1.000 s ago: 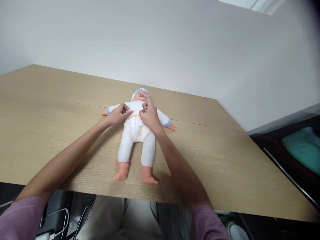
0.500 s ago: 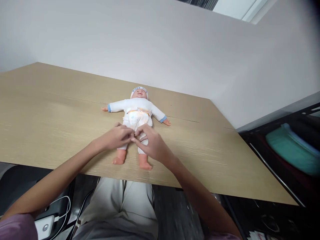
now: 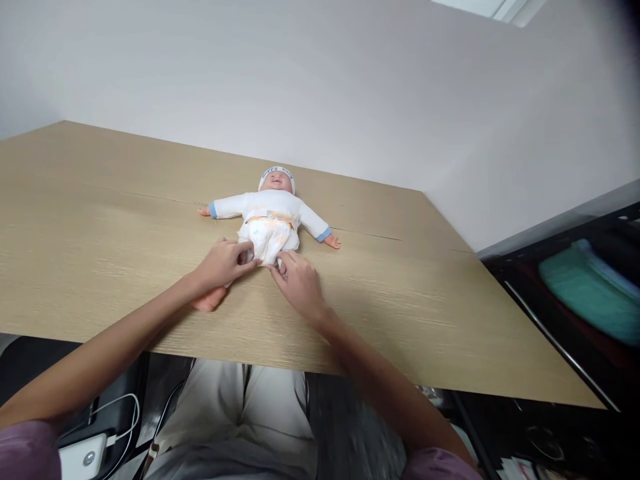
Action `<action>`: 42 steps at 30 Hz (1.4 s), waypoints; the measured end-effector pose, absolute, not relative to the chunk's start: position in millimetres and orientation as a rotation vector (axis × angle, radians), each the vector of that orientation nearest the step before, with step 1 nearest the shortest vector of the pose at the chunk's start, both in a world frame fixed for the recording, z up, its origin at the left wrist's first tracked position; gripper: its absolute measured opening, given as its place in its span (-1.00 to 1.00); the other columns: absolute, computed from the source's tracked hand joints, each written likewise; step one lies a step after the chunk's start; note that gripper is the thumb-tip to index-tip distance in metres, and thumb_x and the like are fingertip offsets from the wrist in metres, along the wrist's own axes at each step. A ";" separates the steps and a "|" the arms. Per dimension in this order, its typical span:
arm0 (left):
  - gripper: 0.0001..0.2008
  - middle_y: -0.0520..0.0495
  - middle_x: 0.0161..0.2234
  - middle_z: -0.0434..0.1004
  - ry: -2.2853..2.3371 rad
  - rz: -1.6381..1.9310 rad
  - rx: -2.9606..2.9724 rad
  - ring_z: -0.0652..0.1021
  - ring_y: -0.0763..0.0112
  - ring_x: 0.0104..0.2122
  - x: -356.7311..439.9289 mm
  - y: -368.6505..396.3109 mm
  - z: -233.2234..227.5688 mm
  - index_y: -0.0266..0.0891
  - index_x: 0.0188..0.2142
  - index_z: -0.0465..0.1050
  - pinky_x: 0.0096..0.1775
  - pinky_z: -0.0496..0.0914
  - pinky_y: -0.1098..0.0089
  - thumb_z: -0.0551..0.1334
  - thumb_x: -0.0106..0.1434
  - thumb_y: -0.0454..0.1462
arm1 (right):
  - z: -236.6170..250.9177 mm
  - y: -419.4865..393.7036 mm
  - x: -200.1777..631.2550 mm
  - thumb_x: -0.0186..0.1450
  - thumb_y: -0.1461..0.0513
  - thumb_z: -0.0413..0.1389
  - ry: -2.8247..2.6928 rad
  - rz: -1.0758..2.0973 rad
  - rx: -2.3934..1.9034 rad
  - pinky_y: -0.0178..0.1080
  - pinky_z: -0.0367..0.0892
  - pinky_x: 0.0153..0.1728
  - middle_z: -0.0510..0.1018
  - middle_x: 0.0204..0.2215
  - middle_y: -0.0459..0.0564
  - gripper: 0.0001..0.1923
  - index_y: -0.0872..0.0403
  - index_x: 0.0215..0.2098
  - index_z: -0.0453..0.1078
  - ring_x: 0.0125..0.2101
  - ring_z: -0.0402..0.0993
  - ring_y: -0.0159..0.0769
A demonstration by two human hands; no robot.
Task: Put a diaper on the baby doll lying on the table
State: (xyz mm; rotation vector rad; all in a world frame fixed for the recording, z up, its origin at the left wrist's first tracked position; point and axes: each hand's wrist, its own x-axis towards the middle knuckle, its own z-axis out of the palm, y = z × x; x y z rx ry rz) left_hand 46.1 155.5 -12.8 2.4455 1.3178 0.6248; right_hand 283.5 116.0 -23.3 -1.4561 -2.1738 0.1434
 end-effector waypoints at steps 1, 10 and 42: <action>-0.58 0.03 -0.44 0.49 1.302 0.629 2.440 0.46 0.25 -0.38 45.6 156.3 -13.2 -0.14 -0.34 0.32 -0.14 0.22 0.21 0.24 0.54 0.07 | -25.8 115.5 282.4 0.59 0.16 0.18 -2.173 0.131 -1.454 -0.16 0.33 -0.20 0.62 -0.20 0.04 -0.84 0.02 -0.16 0.51 -0.20 0.54 -0.12; -0.69 -0.19 0.18 0.57 1.175 0.792 2.421 0.57 0.04 0.11 41.5 151.7 -12.7 -0.14 -0.12 0.54 0.13 0.36 0.08 0.21 0.57 0.01 | -32.1 112.0 287.0 0.56 0.22 0.14 -2.096 0.248 -1.318 -0.01 0.43 0.00 0.63 0.03 0.13 -0.91 -0.02 -0.03 0.51 0.00 0.54 0.04; -0.33 0.01 -0.21 0.57 1.287 1.039 1.520 0.51 0.34 -0.30 46.5 159.2 -24.6 -0.11 0.02 0.33 -0.23 0.36 0.30 0.63 0.10 0.02 | -24.3 113.7 298.3 0.35 -0.04 0.38 -1.594 0.627 -1.414 -0.10 0.39 -0.20 0.73 -0.09 0.02 -0.61 -0.04 -0.08 0.38 -0.30 0.54 -0.18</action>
